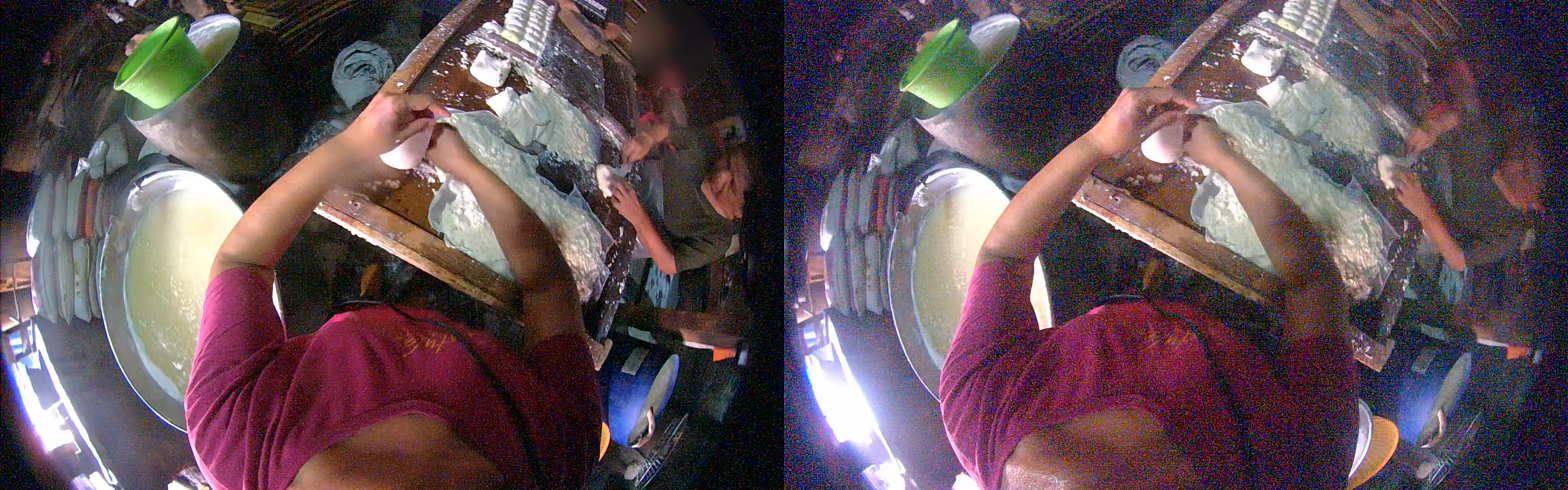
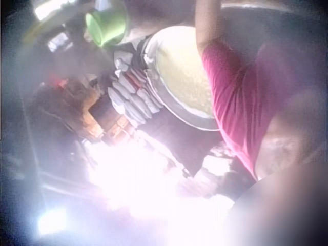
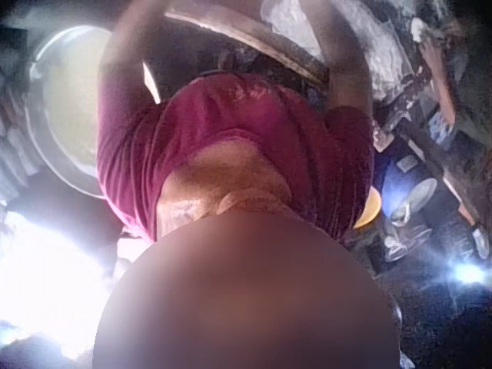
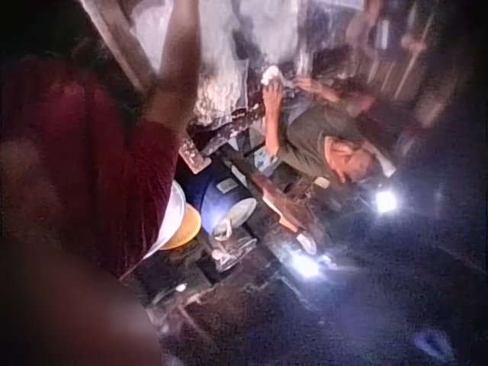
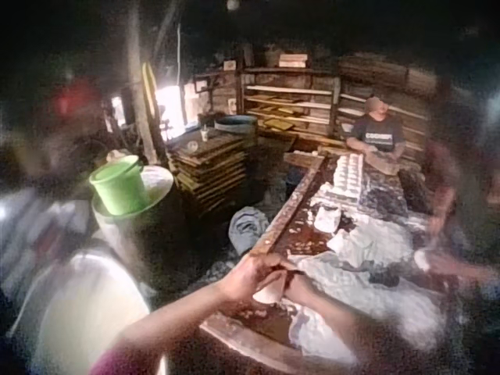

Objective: The person uses a large spoon to scoop portions of white paste-like material from a large metal vat and places them onto a wooden board covered in the same material, then uses their hands to shape and fold the portions.

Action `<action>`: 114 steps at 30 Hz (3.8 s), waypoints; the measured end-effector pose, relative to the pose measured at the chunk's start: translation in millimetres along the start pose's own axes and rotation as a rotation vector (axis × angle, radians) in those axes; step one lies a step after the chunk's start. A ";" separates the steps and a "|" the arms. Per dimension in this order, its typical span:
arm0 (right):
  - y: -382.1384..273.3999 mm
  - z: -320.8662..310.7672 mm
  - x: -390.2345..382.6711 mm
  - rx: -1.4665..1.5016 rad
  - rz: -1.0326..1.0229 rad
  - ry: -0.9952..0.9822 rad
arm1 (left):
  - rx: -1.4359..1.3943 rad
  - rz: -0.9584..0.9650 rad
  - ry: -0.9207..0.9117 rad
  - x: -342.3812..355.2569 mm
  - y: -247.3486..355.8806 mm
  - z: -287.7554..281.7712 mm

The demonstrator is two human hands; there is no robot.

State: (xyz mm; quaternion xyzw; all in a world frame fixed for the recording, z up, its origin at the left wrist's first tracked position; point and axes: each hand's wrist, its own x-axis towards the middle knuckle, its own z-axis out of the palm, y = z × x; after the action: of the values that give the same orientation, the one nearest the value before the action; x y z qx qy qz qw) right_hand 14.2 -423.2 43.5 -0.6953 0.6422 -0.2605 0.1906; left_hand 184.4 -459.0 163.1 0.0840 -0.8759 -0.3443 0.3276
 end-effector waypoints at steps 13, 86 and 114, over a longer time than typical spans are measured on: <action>-48.9 -13.5 6.7 0.080 0.097 0.049 | 0.056 -0.356 0.293 -12.4 -71.3 -9.5; 8.3 -97.1 -170.1 -0.288 0.360 0.451 | -0.050 -0.093 -0.246 -89.8 35.8 117.4; -8.8 -131.9 -84.8 0.060 0.101 0.222 | 0.091 0.118 0.112 41.0 60.9 67.5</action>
State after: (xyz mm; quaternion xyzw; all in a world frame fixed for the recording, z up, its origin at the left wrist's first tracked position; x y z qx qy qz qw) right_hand -62.3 -329.1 143.2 -0.6229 0.6855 -0.3449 0.1520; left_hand 114.9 -391.7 187.3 0.0659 -0.8743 -0.2790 0.3917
